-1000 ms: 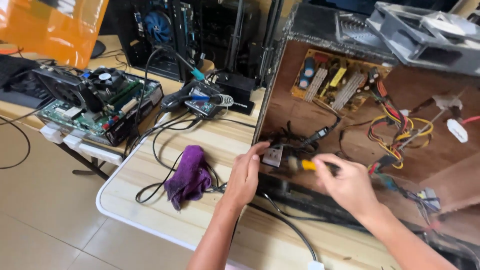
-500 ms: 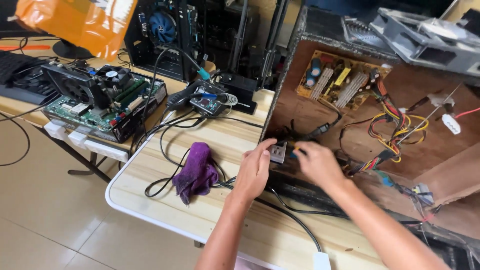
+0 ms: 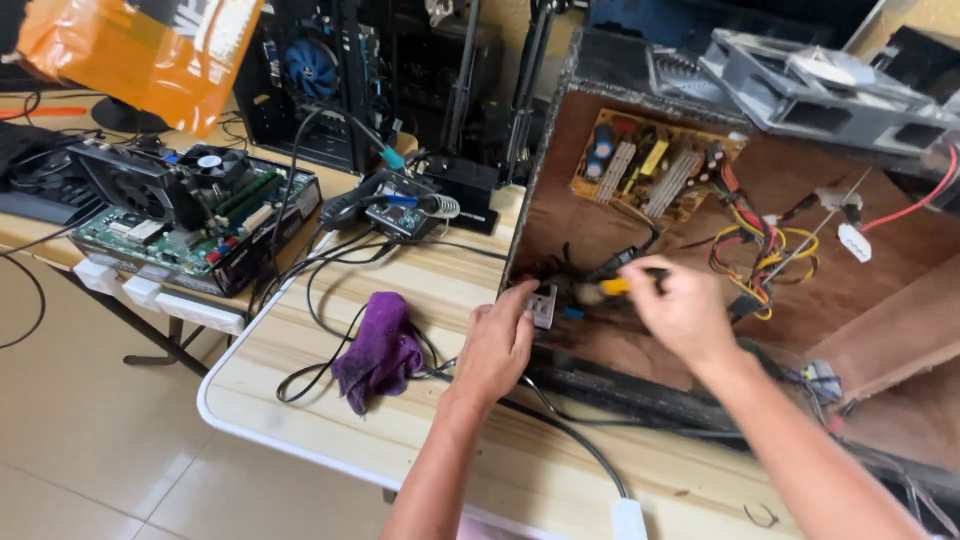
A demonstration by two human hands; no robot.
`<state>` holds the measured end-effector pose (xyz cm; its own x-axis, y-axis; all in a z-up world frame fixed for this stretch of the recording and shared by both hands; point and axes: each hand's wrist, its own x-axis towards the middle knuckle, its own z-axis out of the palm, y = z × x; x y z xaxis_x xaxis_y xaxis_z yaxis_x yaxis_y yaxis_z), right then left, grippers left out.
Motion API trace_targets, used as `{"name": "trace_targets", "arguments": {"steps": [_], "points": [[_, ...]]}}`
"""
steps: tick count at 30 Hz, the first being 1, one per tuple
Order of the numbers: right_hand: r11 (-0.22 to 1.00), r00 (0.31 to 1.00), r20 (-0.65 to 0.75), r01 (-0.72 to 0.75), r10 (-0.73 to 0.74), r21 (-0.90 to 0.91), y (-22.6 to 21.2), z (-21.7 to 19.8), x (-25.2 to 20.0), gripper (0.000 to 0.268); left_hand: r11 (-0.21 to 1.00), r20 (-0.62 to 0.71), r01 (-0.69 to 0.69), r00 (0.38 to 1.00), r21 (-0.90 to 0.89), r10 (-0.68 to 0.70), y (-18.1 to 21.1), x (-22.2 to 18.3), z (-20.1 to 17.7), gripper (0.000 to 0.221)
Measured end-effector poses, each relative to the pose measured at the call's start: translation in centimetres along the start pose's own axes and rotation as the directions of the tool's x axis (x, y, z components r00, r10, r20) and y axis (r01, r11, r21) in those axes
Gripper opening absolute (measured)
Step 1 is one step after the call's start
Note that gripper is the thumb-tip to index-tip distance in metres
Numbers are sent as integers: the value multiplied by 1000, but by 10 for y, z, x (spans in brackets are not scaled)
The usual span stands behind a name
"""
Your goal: Brushing dust off internal electronic components inside a wooden enclosure using a small brush.
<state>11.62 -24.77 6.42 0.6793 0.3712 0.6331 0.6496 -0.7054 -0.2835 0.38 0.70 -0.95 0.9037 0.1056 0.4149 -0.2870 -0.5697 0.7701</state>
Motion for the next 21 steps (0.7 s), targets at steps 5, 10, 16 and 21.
{"name": "trace_targets", "arguments": {"steps": [5, 10, 16, 21], "points": [[994, 995, 66, -65, 72, -93, 28, 14, -28, 15, 1000, 19, -2, 1000, -28, 3, 4, 3, -6, 55], [945, 915, 284, -319, 286, 76, 12, 2, -42, 21, 1000, 18, -1, 1000, 12, 1, -2, 4, -1, 54], [927, 909, 223, -305, 352, -217, 41, 19, -46, 28, 1000, 3, -20, 1000, -2, 20, -10, 4, 3, 46], [958, 951, 220, -250, 217, 137, 21, 15, -55, 27, 1000, -6, -9, 1000, 0, 9, 1, 1, -3, 45]]}}
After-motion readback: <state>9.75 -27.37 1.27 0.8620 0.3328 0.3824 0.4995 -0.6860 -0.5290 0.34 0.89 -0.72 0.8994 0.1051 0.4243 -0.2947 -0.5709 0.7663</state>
